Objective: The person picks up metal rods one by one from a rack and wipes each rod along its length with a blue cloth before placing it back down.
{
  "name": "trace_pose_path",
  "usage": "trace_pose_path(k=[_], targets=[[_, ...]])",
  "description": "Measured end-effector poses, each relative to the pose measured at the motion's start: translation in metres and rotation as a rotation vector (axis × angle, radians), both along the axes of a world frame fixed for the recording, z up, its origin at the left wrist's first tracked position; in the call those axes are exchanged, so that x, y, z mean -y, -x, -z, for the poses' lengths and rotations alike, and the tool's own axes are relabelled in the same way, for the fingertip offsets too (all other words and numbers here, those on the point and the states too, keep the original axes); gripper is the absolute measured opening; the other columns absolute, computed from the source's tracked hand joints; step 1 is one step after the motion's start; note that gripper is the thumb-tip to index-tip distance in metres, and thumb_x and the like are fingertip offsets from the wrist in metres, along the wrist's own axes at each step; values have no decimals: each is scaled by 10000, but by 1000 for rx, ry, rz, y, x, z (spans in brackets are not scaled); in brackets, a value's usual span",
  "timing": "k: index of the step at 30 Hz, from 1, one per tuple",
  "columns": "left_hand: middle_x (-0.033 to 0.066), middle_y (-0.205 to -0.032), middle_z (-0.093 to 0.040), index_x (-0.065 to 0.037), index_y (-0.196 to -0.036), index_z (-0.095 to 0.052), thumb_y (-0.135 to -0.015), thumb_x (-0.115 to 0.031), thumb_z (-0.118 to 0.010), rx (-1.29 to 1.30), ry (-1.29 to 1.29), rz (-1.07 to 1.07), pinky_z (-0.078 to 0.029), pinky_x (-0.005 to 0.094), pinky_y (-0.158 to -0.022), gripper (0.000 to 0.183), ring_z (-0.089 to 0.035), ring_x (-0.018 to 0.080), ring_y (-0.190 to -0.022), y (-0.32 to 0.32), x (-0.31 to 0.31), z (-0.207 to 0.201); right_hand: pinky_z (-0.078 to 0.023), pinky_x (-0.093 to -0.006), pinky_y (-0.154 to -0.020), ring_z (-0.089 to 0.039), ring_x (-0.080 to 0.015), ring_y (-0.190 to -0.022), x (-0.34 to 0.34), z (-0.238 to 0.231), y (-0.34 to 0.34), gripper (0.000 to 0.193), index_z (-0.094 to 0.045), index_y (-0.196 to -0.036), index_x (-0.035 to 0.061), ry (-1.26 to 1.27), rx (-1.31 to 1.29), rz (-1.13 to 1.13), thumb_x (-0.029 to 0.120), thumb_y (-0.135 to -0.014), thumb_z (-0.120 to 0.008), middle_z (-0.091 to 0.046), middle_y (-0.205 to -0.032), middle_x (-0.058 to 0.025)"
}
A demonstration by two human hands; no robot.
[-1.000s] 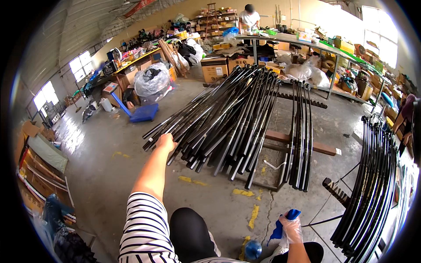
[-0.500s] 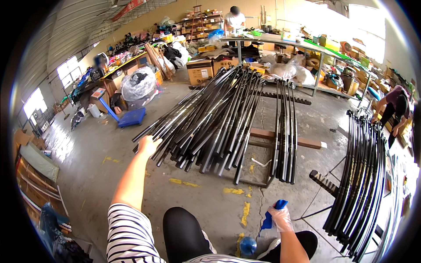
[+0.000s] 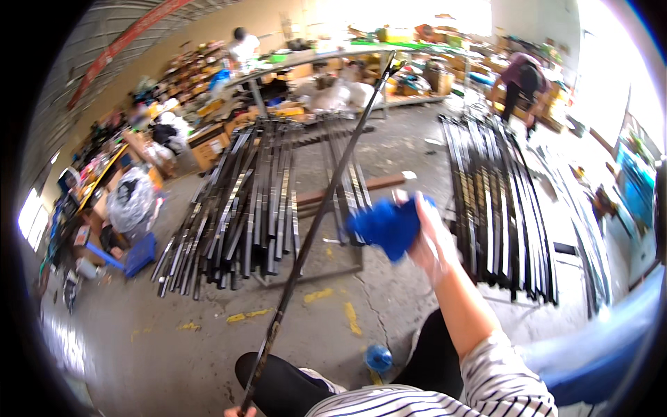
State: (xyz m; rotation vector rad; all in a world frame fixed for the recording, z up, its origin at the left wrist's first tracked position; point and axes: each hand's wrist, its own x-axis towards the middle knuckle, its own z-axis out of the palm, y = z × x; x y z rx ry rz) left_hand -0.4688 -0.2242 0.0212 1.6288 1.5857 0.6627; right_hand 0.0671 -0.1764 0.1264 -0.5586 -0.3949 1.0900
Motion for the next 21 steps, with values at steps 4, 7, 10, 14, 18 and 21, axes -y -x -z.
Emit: trace_pose_path(k=[4, 7, 10, 14, 18, 21], targets=[[97, -492, -327, 23, -587, -481, -779, -253, -638, -254, 29, 253, -319, 379, -453, 371, -302, 155, -482, 21, 34, 13, -419, -422, -892, -530, -267, -961, -19, -65, -69, 438, -464, -1106, 42, -158, -8, 252, 430, -904, -459, -538, -1042, -109], [170, -503, -400, 19, -615, -537, -787, -274, -615, -226, -31, 242, -351, 408, -473, 349, -370, 224, -450, 38, 47, 17, -491, -453, -842, -599, -341, -793, 7, -132, -77, 487, -436, -1086, -10, -259, -26, 207, 429, -884, -489, -577, -960, -210], [212, -572, -495, 7, -662, -585, -789, -276, -601, -428, -429, 269, -383, 428, -507, 310, -480, 317, -496, 96, 47, 70, -513, -293, -494, -586, -216, -530, 2, -144, -118, 287, -553, -860, 24, 10, 171, 418, 307, -842, -592, -609, -687, -101], [211, -659, -564, -6, -716, -618, -802, -277, -578, -606, -361, 154, -402, 441, -540, 287, -531, 390, -594, 104, 48, 75, -438, -257, -383, -549, -183, -467, 4, -140, -139, 142, -554, -796, 62, 20, 129, 390, 161, -779, -653, -593, -667, -92], [215, -661, -568, 4, -716, -620, -820, -286, -555, -589, -321, 215, -396, 458, -548, 314, -531, 401, -601, 113, 32, 103, -405, -234, -355, -512, -152, -429, 5, -136, -139, 138, -518, -761, 78, -235, 84, 220, 157, -806, -622, -561, -633, -62], [234, -638, -554, 25, -699, -606, -828, -260, -540, -709, -201, 291, -387, 462, -540, 319, -525, 400, -593, 132, 32, 115, -362, -193, -327, -469, -112, -382, 12, -149, -99, 201, -487, -695, 93, -353, 41, 175, 187, -855, -562, -527, -563, -30]])
